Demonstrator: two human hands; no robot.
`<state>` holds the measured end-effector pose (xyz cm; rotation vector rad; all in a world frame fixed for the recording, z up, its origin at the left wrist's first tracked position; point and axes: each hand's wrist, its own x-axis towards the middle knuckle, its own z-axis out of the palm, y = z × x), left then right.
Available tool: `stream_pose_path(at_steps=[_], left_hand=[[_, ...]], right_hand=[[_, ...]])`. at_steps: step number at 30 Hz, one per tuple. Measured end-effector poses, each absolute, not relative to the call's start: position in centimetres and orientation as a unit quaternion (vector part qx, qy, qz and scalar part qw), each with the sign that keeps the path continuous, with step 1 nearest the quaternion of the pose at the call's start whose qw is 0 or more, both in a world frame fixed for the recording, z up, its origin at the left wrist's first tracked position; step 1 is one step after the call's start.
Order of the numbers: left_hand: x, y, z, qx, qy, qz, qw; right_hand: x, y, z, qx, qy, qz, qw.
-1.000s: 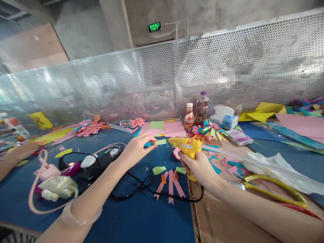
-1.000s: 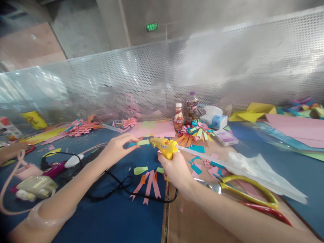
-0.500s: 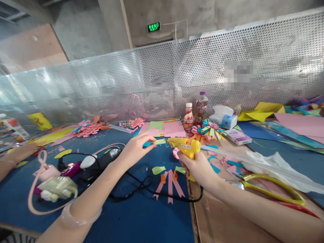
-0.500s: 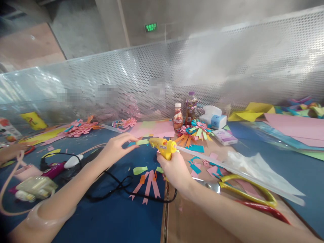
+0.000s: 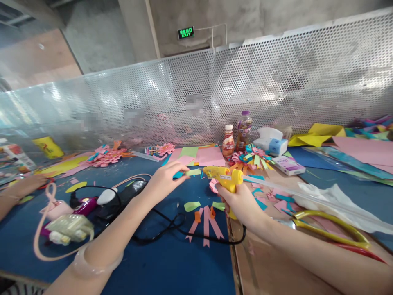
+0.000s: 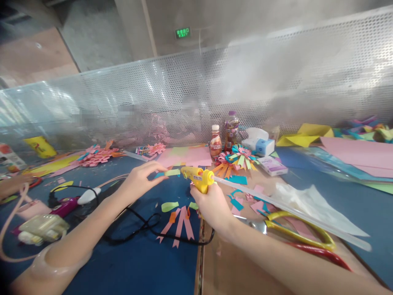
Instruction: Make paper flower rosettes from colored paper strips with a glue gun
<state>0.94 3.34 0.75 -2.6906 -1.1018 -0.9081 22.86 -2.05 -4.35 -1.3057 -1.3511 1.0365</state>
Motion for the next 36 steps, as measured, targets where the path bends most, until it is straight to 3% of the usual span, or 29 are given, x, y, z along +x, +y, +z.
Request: stream_pose_path(at_steps=[36], left_hand=[[0.87,3.36,0.86,-0.881,-0.327,-0.326,0.102]], right_hand=[[22.72,-2.69,-3.51,-0.541,-0.558,0.433,0.457]])
